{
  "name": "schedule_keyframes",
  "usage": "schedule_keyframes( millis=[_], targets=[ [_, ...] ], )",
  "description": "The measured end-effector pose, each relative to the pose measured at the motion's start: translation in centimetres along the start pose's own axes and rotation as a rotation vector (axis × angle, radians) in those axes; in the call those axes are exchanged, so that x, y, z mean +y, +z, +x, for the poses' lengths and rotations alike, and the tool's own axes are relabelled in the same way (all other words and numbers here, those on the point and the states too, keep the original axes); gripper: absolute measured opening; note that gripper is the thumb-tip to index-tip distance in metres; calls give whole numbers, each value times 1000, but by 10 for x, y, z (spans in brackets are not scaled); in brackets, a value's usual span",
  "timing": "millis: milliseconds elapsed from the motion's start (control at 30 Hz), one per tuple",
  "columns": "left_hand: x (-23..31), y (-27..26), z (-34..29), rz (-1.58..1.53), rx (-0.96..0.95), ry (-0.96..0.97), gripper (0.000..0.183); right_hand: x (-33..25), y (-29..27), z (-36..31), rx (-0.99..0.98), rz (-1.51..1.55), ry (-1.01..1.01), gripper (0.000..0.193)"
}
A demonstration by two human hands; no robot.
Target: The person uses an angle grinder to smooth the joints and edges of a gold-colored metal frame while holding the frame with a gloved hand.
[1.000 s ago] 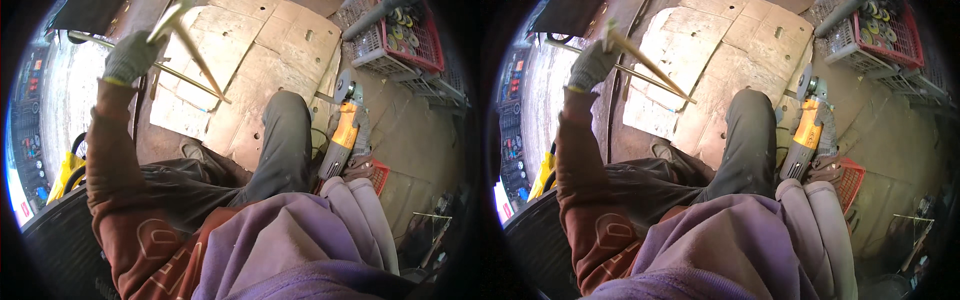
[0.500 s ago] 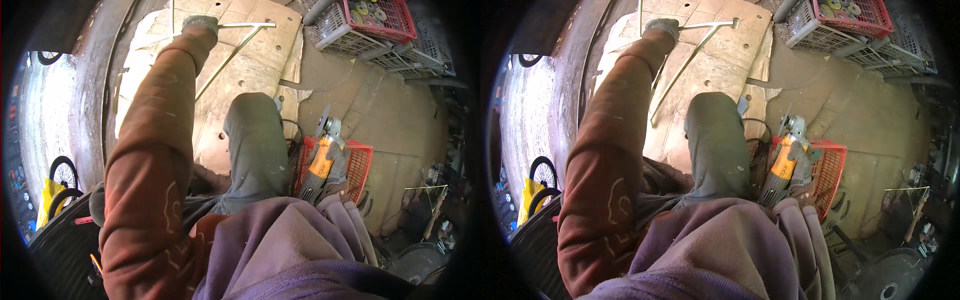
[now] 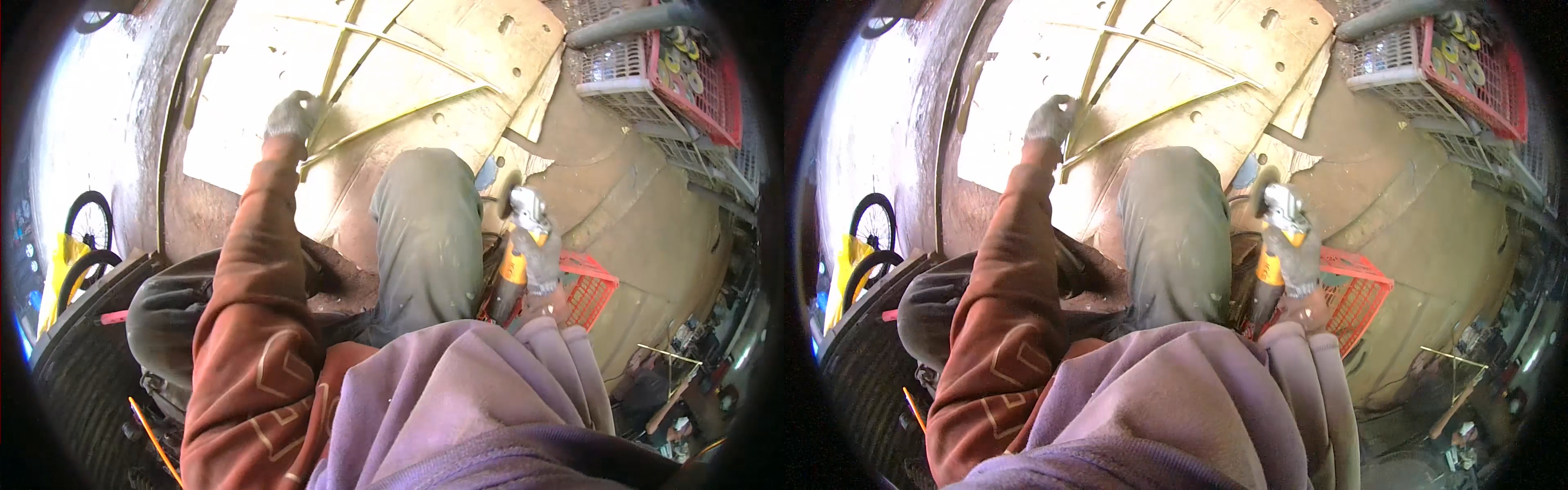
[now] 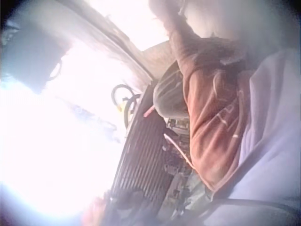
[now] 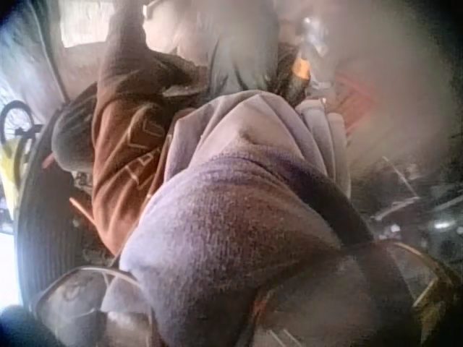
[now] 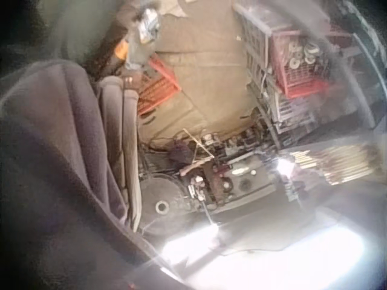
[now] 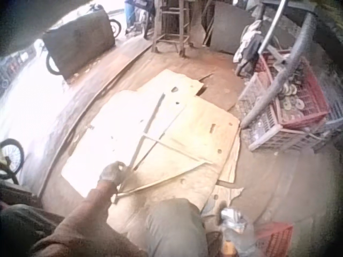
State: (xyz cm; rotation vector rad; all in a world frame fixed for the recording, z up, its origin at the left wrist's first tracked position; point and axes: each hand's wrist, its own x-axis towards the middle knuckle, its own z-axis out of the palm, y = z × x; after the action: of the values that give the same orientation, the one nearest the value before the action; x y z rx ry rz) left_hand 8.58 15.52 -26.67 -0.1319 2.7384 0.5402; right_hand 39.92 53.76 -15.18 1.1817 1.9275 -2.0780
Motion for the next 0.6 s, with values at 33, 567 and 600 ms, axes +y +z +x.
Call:
schedule_keyframes(
  millis=[33, 567, 600],
  targets=[
    [-5, 6, -11, -10, -8, -18, 46, -4, 15, 12, -30, -32, -27, 55],
    [45, 52, -57, 108, 228, 485, 44, 16, 148, 79, -352, -607, -20, 61],
    [44, 52, -57, 132, 217, 469, 46, 17, 150, 77, -375, -575, 12, 61]
  ],
)
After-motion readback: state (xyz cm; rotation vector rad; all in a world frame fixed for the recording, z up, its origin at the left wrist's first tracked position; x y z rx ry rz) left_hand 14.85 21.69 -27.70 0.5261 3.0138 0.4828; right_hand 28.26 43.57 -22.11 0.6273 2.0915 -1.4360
